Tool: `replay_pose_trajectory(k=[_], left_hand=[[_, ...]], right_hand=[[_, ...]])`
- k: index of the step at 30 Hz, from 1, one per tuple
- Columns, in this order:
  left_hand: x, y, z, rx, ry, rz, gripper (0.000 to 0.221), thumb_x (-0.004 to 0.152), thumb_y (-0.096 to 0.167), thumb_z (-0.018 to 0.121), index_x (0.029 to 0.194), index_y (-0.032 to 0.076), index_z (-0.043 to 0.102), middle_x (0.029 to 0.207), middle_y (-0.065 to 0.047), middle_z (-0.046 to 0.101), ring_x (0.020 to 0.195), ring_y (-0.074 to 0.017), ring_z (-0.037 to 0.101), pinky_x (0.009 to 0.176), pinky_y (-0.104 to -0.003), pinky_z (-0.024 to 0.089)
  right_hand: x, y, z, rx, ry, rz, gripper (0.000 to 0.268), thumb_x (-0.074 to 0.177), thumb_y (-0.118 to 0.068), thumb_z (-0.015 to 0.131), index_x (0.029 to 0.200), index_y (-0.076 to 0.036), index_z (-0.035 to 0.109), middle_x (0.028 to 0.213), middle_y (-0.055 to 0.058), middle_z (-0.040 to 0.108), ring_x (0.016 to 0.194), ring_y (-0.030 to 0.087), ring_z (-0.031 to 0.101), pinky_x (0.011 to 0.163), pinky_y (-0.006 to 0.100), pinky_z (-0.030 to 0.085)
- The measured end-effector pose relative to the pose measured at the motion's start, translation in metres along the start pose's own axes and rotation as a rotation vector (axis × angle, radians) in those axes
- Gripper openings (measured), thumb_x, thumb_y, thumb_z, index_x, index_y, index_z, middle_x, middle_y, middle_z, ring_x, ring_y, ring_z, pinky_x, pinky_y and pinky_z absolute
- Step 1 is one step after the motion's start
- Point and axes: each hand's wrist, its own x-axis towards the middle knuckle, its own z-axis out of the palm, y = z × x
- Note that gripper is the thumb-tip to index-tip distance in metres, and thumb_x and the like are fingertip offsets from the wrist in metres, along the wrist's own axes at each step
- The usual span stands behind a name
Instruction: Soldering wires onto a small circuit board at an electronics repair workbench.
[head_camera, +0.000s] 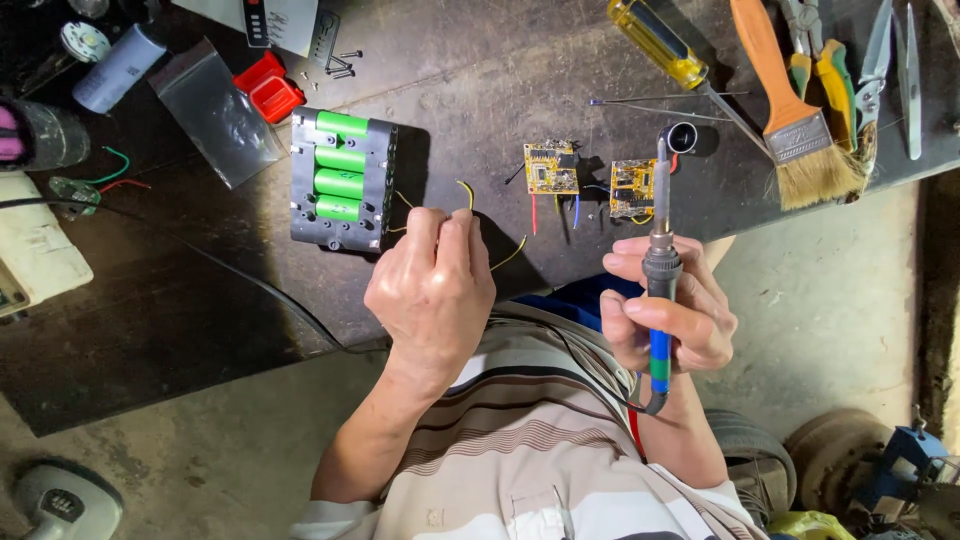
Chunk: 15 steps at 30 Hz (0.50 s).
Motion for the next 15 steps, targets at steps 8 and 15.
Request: replay_pose_trajectory(k=[8,15], left_hand=[[-0.003,0.001,0.012,0.117,-0.051,0.029,0.011,0.083,0.019,0.07,0.089,0.015,0.061,0.084,0.002,0.049,0.038,-0.0105,0.048,0.046,-0.025,0.045],[0.007,-0.005,-0.009,0.038,-0.065,0.072,0.005,0.089,0.017,0.069,0.092,0.015,0.064,0.085,0.003,0.05,0.039,-0.0102,0.051,0.048,-0.023,0.046]], right_hand=[[0.009,-0.001,0.012,-0.004,0.053,-0.025,0.015,0.089,-0.001,0.078,0.093,-0.008,0.065,0.085,0.025,0.076,0.073,0.041,0.072,0.067,0.05,0.058],[0.008,-0.004,0.012,0.0,0.06,0.007,0.017,0.087,0.003,0.078,0.091,-0.007,0.066,0.084,0.026,0.076,0.072,0.042,0.072,0.067,0.051,0.059]])
